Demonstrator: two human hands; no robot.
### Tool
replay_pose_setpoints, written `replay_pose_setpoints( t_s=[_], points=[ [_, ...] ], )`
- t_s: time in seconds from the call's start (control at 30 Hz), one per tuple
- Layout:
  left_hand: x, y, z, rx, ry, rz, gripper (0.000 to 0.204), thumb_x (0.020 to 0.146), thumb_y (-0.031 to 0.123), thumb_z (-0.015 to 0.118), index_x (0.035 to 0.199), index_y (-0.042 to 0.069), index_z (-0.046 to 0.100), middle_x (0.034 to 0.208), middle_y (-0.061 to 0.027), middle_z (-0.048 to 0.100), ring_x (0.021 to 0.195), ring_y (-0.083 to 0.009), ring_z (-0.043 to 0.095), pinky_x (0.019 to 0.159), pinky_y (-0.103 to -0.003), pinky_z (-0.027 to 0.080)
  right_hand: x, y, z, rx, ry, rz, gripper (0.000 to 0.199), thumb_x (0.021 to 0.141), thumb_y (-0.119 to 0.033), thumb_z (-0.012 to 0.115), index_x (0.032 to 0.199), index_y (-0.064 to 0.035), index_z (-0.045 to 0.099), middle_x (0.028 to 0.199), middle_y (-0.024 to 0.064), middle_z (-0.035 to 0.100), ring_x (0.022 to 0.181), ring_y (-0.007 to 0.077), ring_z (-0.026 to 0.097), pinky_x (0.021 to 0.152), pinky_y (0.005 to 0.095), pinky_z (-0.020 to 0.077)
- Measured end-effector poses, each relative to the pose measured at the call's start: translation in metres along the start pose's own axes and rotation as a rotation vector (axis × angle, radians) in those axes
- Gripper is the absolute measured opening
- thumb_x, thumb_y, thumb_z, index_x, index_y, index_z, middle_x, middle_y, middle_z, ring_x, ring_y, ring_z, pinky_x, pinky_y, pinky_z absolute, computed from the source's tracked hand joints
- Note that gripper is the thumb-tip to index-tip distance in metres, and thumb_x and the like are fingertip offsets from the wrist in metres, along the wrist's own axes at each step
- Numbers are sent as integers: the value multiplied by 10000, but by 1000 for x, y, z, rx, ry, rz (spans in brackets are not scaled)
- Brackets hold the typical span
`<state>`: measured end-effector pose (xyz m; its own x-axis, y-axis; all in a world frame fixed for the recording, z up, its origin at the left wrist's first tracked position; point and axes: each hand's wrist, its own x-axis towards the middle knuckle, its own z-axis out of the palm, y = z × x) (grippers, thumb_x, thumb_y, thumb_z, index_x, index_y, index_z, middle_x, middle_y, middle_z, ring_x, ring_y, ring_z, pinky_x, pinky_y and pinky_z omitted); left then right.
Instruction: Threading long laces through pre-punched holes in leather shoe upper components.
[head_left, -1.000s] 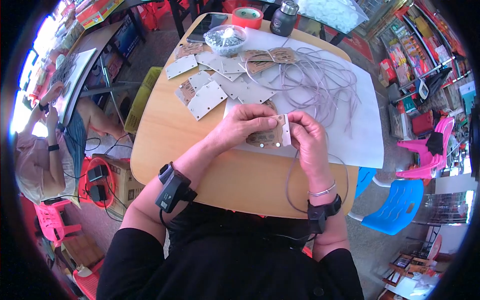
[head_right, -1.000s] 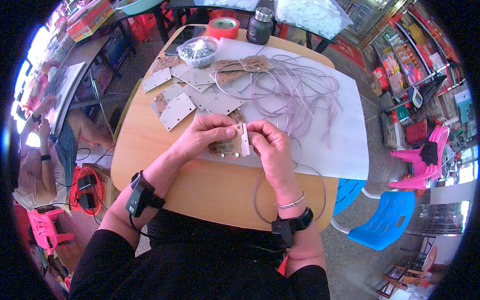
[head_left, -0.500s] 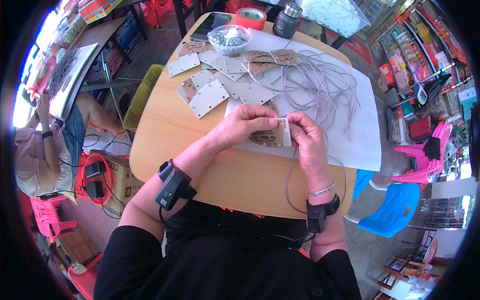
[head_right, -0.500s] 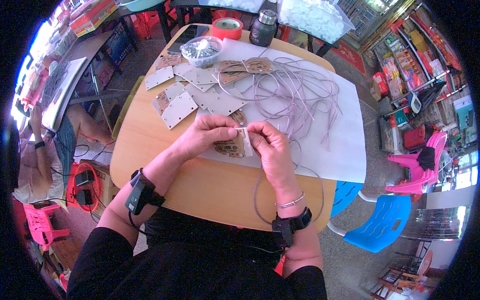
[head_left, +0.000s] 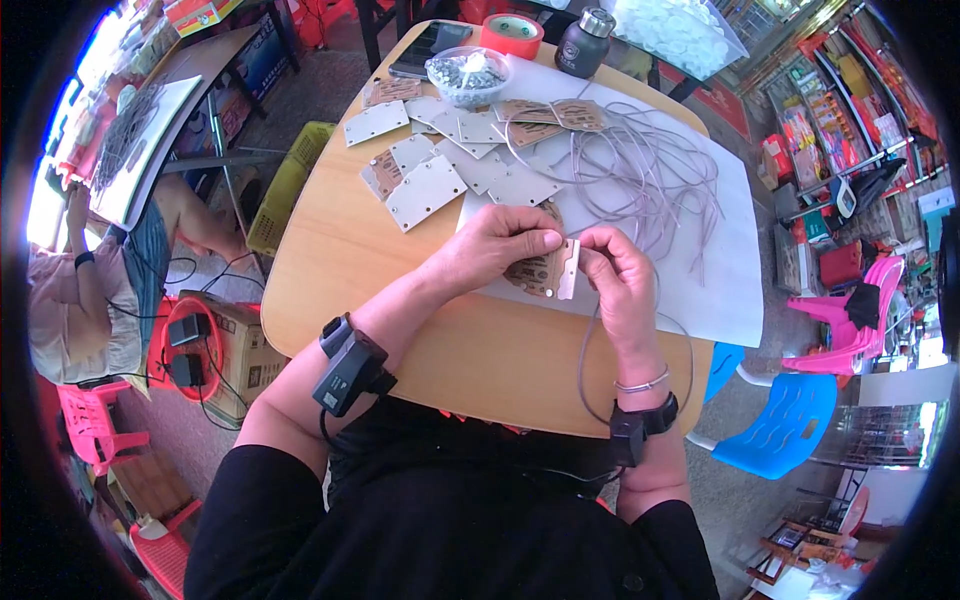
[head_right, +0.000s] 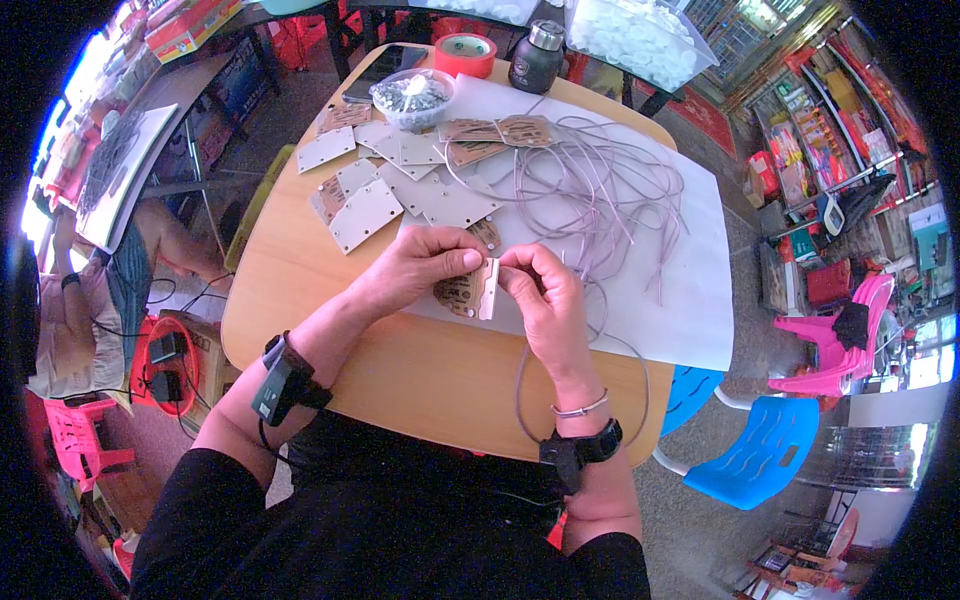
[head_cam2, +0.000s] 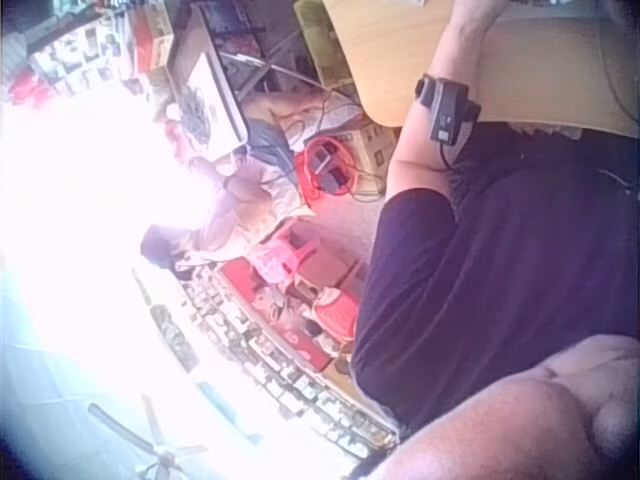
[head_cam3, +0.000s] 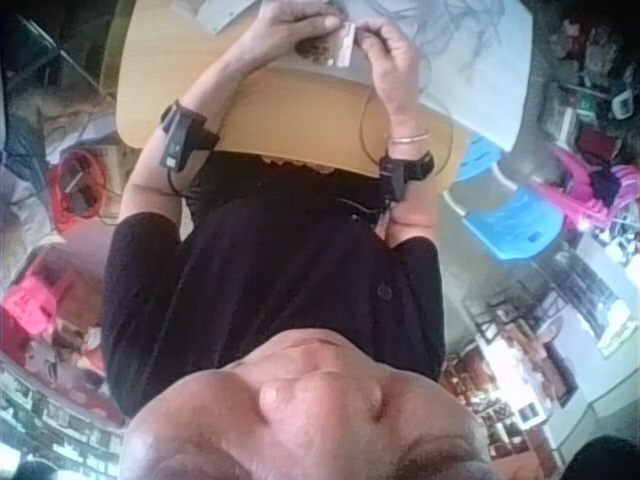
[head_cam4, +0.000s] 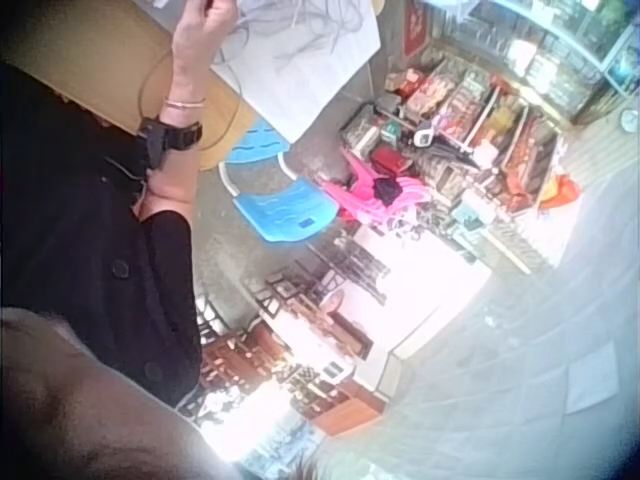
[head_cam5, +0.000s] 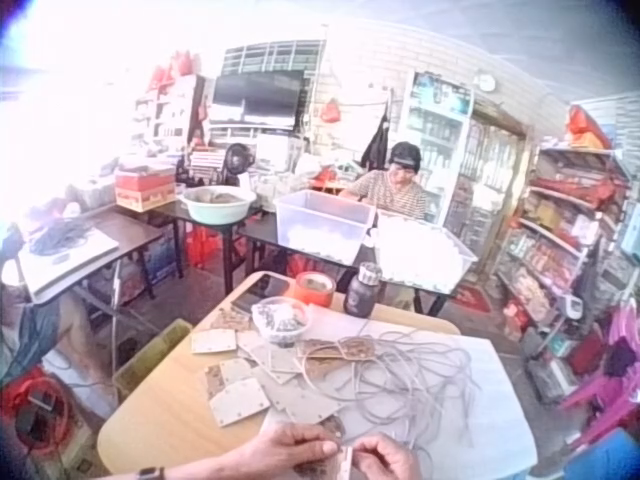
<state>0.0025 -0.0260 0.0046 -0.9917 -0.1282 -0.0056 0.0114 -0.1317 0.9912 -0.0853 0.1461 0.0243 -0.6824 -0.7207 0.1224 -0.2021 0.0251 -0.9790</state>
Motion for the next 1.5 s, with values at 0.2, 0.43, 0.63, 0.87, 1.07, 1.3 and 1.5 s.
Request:
replay_pose_setpoints(
  t_s=[0.2,0.43,0.63,0.87,1.07,1.3,1.5],
  points=[
    [1,0,0,32,35,-23,198,922,191,588,992,17,652,821,32,613,750,-40,531,674,-213,453,1,2,1,-84,-27,-53,56,878,-27,559,919,-8,592,788,5,612,737,68,563,667,217,452],
    [3,-7,2,57,25,8,178,913,175,599,993,21,639,823,29,613,767,-41,530,684,-207,449,0,4,0,-76,-44,-30,46,890,-34,552,912,-7,583,784,4,603,733,74,554,674,220,451],
    [0,-3,1,35,13,26,170,917,175,593,981,24,635,807,28,609,744,-42,538,672,-211,451,1,4,2,71,-55,67,71,900,-94,553,910,-34,588,745,-39,549,659,33,462,593,192,384],
    [-3,6,-1,-86,-26,-94,168,907,181,607,989,38,636,819,31,614,745,-39,542,660,-207,445,-2,-3,5,138,-44,45,89,895,-98,561,916,-15,583,769,-45,543,664,26,456,596,181,374],
    [-1,2,-1,-31,-42,-24,169,895,172,620,997,39,640,853,37,618,771,-37,542,671,-202,442,-1,5,2,-5,38,-113,53,873,-60,567,888,-12,584,798,-34,550,686,27,488,613,182,387],
    [1,-2,-1,15,-25,-3,169,878,168,642,990,41,645,837,36,614,760,-36,535,668,-201,439,-1,2,4,27,32,-53,93,869,-99,571,885,-12,601,727,-57,510,654,19,446,583,174,352],
    [-3,5,0,134,-17,25,159,858,161,662,957,37,649,806,37,605,745,-36,526,660,-202,441,2,2,-4,317,-117,281,149,889,-164,546,903,-36,622,693,-71,501,616,16,398,547,180,303]
  ],
)
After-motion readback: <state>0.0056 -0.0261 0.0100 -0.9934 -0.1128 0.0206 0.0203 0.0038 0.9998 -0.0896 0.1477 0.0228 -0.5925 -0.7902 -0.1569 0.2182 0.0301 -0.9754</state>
